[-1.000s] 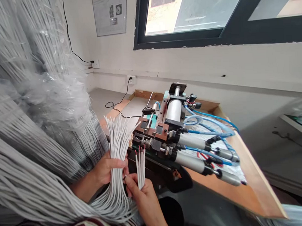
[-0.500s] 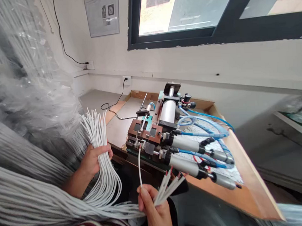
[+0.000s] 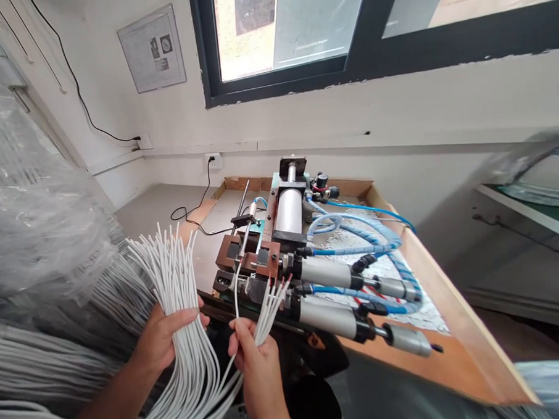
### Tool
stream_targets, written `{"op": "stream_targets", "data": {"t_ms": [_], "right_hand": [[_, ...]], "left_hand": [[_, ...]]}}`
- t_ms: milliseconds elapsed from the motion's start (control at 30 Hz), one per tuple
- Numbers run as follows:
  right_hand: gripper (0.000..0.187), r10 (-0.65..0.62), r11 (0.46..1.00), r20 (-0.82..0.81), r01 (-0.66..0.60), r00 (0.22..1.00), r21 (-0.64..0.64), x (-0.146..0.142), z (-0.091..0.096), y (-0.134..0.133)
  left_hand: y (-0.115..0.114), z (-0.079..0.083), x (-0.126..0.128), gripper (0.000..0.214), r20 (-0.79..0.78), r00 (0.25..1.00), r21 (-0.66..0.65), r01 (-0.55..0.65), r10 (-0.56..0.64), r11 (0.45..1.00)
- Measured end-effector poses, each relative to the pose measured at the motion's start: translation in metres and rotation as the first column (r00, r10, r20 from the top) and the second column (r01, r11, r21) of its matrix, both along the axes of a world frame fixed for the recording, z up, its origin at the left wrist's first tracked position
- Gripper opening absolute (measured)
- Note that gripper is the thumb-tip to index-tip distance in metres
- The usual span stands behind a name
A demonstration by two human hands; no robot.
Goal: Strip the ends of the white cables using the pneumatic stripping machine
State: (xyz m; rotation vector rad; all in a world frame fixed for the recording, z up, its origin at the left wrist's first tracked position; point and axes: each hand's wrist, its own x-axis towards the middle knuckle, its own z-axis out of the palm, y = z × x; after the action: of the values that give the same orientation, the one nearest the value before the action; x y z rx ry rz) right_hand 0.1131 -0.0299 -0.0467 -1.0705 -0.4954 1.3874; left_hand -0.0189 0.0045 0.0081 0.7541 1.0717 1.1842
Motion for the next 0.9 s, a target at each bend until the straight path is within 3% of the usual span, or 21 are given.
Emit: {"op": "stream_targets", "data": {"t_ms": [300, 600, 900], "right_hand": [[0.03, 0.043, 0.999, -0.035, -0.042, 0.998, 0.03, 0.002, -0.006, 0.001], [0.024, 0.048, 0.98, 0.223, -0.089, 0.974, 0.18, 0.032, 0.005, -0.011], [0.024, 0.331, 0.913, 0.088, -0.343, 0.939, 0.224, 0.021, -0.006, -0.025]], "left_hand": [[0.0, -0.003, 0.004, 0.014, -0.024, 1.0, 0.056, 0.001, 0.001, 0.998], [-0.008, -0.009, 0.009, 0.013, -0.066, 0.997, 0.095, 0.037, -0.031, 0.995], [-0.013, -0.009, 0.012, 0.01, -0.066, 0.989, 0.115, 0.141, -0.135, 0.983]]}}
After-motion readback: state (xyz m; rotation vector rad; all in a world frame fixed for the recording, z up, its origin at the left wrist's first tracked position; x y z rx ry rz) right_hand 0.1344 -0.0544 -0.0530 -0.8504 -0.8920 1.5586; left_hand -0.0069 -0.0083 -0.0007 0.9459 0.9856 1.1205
